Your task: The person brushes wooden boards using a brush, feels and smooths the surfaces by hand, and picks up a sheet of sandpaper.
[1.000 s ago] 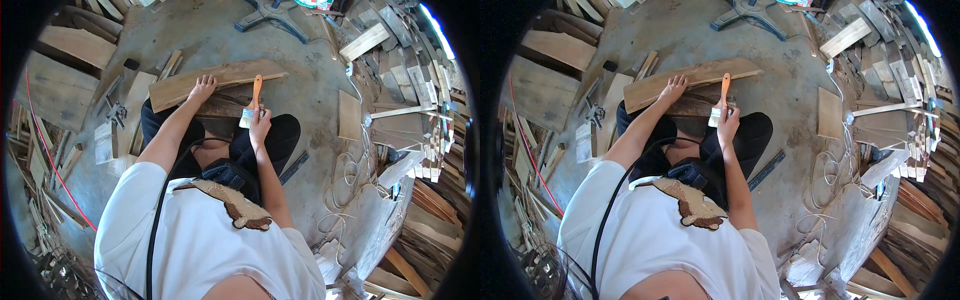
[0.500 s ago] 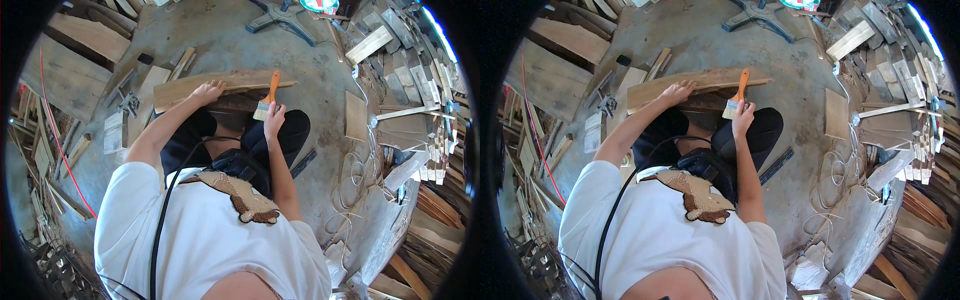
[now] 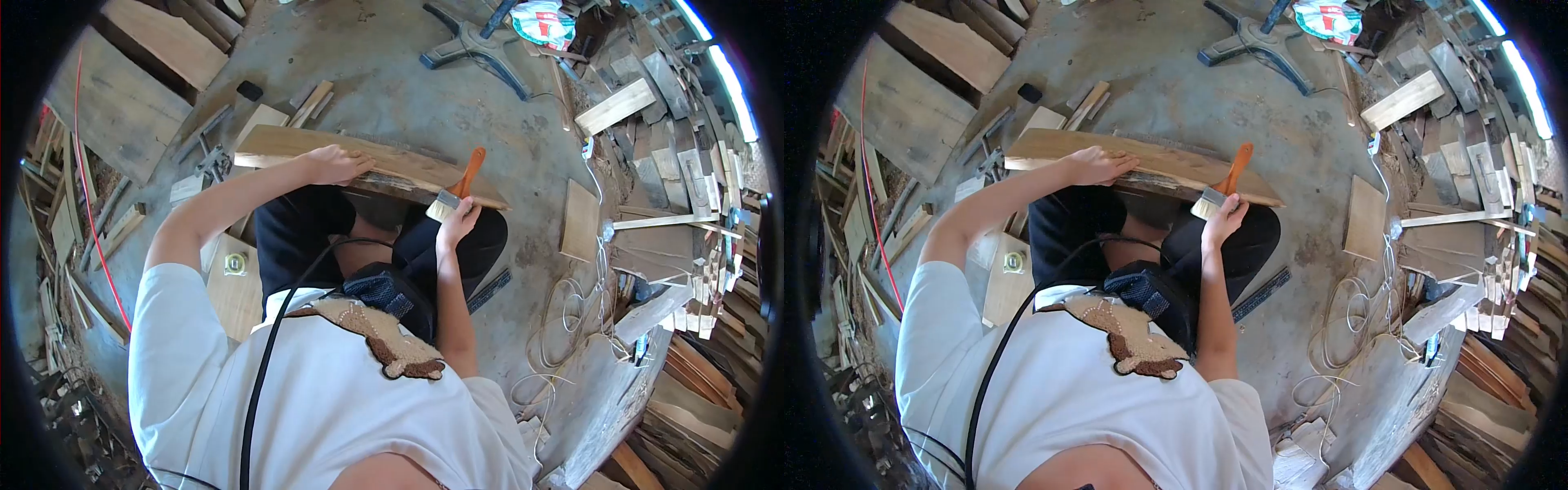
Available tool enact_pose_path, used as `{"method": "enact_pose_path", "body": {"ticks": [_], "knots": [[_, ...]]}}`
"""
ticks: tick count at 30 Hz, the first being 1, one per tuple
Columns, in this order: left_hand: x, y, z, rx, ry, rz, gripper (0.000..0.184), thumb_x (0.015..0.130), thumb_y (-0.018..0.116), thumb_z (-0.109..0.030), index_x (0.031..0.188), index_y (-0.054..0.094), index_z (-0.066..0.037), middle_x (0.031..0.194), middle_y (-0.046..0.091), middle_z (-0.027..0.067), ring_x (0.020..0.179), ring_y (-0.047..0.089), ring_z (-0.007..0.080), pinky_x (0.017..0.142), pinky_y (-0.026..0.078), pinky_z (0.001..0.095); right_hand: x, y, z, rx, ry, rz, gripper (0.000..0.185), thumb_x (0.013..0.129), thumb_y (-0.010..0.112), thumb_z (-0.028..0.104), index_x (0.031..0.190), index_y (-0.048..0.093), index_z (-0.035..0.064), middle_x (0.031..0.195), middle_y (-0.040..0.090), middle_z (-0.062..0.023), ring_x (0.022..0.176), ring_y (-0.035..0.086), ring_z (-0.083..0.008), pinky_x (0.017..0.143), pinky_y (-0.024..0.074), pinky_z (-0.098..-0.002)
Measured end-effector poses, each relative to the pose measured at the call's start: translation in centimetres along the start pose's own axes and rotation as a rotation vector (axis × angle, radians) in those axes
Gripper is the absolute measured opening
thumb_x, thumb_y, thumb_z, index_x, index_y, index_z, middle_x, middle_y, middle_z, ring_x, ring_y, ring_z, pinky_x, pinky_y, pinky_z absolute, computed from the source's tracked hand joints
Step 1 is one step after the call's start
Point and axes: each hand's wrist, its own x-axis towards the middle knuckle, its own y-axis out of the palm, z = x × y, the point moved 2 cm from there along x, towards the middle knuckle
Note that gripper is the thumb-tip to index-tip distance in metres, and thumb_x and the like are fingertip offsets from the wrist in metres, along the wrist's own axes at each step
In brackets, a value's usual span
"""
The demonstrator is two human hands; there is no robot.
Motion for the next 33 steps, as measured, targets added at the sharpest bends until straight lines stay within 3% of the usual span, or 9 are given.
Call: {"method": "enact_pose_path", "body": {"ticks": [5,8,13,16,22,23,26,31,33], "knots": [[2.3,4.8,1.9,-0.05,-0.026,-0.046,0.061,0.076,0.058,-0.019,0.131,0.036,-0.008,0.129,0.048,0.0076,0.108,0.055,0.0215,0.074,0.053,0.0328,0.4,-0.3,-0.3,0.036,0.064,-0.004,0.038,0.093,0.044,0.037,0.094,0.048,-0.0013,0.082,0.057,-0.0136,0.075,0.054,-0.0213,0.071,0.0431,-0.0338],[2.3,8.5,1.4,-0.071,-0.023,-0.272,0.065,0.076,0.061,-0.025,0.134,0.033,-0.011,0.133,0.044,0.0075,0.115,0.049,0.0208,0.077,0.053,0.0334,0.6,-0.1,-0.4,0.016,0.001,-0.01,0.037,0.093,0.043,0.035,0.094,0.048,-0.0016,0.083,0.057,-0.0143,0.076,0.055,-0.0223,0.071,0.043,-0.034],[2.1,6.5,0.2,-0.258,-0.258,-0.102,0.065,0.077,0.061,-0.024,0.135,0.032,-0.017,0.136,0.04,-0.001,0.118,0.046,0.0206,0.09,0.046,0.0348,0.1,0.3,-0.4,-0.031,0.01,0.044,0.035,0.094,0.042,0.033,0.094,0.047,-0.0017,0.084,0.057,-0.0172,0.076,0.056,-0.0283,0.071,0.0429,-0.0366],[2.4,7.8,-0.3,-0.094,-0.274,-0.191,0.063,0.078,0.06,-0.018,0.135,0.033,-0.016,0.136,0.039,-0.0004,0.122,0.042,0.0223,0.092,0.044,0.0363,-0.2,0.4,0.9,-0.036,-0.059,0.054,0.035,0.094,0.041,0.033,0.093,0.047,-0.0013,0.084,0.057,-0.0184,0.076,0.056,-0.0312,0.07,0.0423,-0.0381],[5.1,10.2,-1.3,-0.087,-0.527,-0.058,0.057,0.079,0.057,-0.013,0.133,0.036,-0.014,0.14,0.034,0.0004,0.125,0.038,0.027,0.094,0.042,0.0373,-0.5,-0.5,0.9,-0.168,-0.082,0.109,0.037,0.094,0.04,0.034,0.094,0.046,-0.0024,0.086,0.057,-0.0222,0.078,0.056,-0.0353,0.071,0.0419,-0.0402],[5.8,10.9,-1.7,-0.197,-0.577,0.132,0.057,0.081,0.056,-0.019,0.134,0.034,-0.013,0.141,0.032,0.002,0.125,0.037,0.0272,0.093,0.042,0.0381,-0.5,-0.7,0.7,-0.176,-0.062,0.139,0.037,0.094,0.04,0.034,0.095,0.046,-0.003,0.087,0.057,-0.0233,0.08,0.056,-0.0361,0.072,0.042,-0.0403],[6.5,11.0,-4.3,-0.248,-0.783,0.066,0.058,0.08,0.055,-0.022,0.134,0.035,-0.01,0.141,0.032,0.0042,0.126,0.035,0.0256,0.093,0.042,0.0369,-1.1,-1.0,1.3,-0.113,-0.116,0.122,0.038,0.094,0.04,0.034,0.094,0.045,-0.0028,0.087,0.057,-0.0227,0.08,0.057,-0.0357,0.072,0.0424,-0.0398],[5.7,11.4,-4.4,-0.233,-0.762,0.222,0.072,0.078,0.054,-0.018,0.141,0.019,-0.016,0.148,0.017,-0.0007,0.133,0.023,0.0214,0.107,0.021,0.047,-1.8,-1.5,3.3,-0.143,-0.132,0.14,0.035,0.094,0.04,0.033,0.094,0.046,-0.0019,0.085,0.058,-0.0207,0.078,0.058,-0.033,0.071,0.0433,-0.0387],[5.3,11.1,-4.8,-0.279,-0.765,0.252,0.074,0.077,0.053,-0.017,0.141,0.017,-0.017,0.148,0.015,-0.0019,0.134,0.021,0.0205,0.107,0.02,0.047,-2.2,-1.6,4.1,-0.141,-0.138,0.148,0.034,0.094,0.04,0.032,0.094,0.046,-0.0019,0.084,0.058,-0.0203,0.078,0.058,-0.0325,0.07,0.0436,-0.0384]]}}
